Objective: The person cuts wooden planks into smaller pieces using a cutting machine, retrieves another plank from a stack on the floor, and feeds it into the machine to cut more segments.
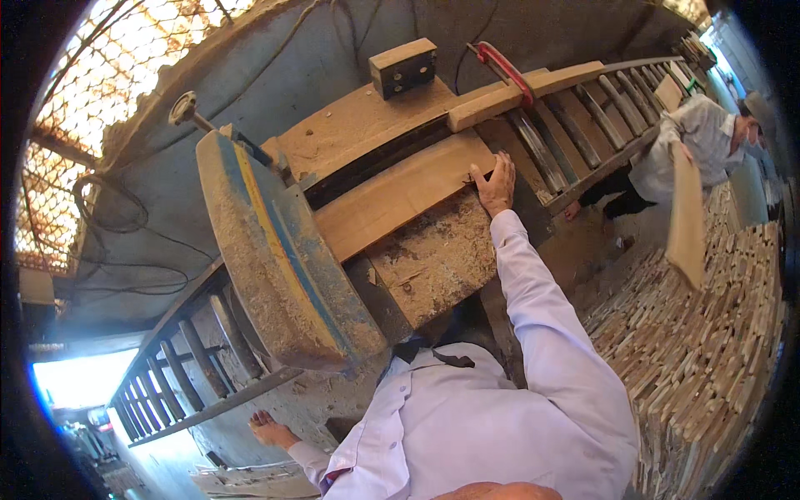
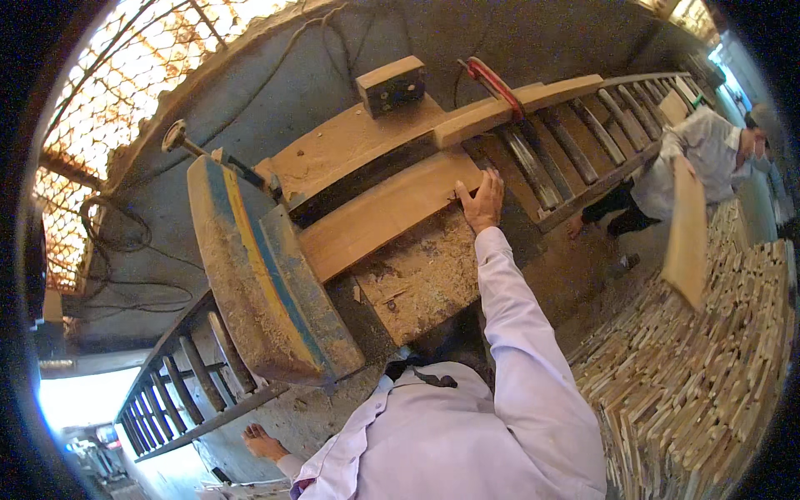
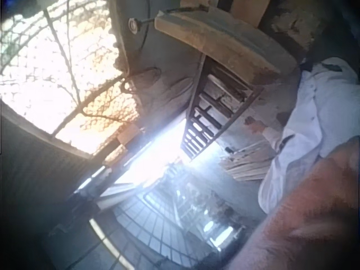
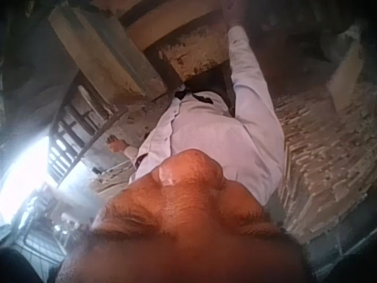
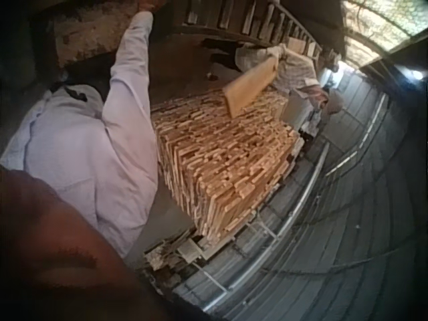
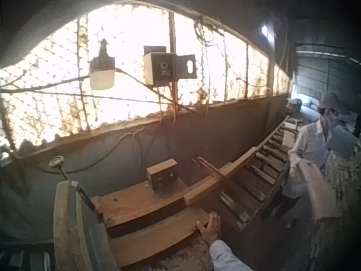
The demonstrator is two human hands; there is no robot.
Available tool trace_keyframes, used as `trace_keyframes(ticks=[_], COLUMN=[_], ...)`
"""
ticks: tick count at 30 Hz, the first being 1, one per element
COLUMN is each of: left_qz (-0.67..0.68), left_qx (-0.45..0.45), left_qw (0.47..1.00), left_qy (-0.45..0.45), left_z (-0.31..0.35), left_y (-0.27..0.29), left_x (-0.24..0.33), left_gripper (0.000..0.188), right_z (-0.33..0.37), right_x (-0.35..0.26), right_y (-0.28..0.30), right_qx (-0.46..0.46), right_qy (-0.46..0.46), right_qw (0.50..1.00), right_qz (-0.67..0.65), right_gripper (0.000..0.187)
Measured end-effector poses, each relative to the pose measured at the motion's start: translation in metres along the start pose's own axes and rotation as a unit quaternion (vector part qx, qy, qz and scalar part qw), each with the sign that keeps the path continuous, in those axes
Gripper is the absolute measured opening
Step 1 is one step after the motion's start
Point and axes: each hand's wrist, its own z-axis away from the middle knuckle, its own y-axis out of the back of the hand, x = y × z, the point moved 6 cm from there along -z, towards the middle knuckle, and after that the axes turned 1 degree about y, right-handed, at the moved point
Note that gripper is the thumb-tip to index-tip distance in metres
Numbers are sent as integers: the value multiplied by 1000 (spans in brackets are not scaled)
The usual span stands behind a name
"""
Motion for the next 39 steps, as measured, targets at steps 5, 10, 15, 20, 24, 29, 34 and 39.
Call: trace_keyframes(ticks=[5, 10, 15, 20, 24, 29, 34, 39], left_qz=[169, 234, 289, 380, 417, 433, 424, 466], left_qx=[-289, -606, -714, -798, -801, -774, -772, -788], left_qw=[935, 720, 600, 467, 428, 453, 468, 402], left_qy=[-113, -244, -218, -22, -8, -89, -71, -40], left_z=[112, 352, 477, 516, 523, 508, 497, 494], left_y=[-124, -233, -239, -248, -244, -240, -248, -248], left_x=[122, 278, 347, 368, 366, 363, 364, 365], left_gripper=[45, 53, 54, 20, 18, 16, 15, 16], right_z=[0, 1, 3, -6, -2, 1, -6, -6], right_x=[3, -2, 3, 0, -3, -1, 1, 4], right_y=[0, 0, -1, -2, -7, -4, -7, -4], right_qx=[-13, -22, -3, -23, -28, -33, -16, -19], right_qy=[-12, 3, 37, -9, -4, -14, -14, -21], right_qw=[1000, 1000, 999, 1000, 1000, 999, 1000, 1000], right_qz=[-2, -13, 22, 4, -4, 3, 2, -4], right_gripper=[80, 80, 79, 79, 79, 77, 78, 79])
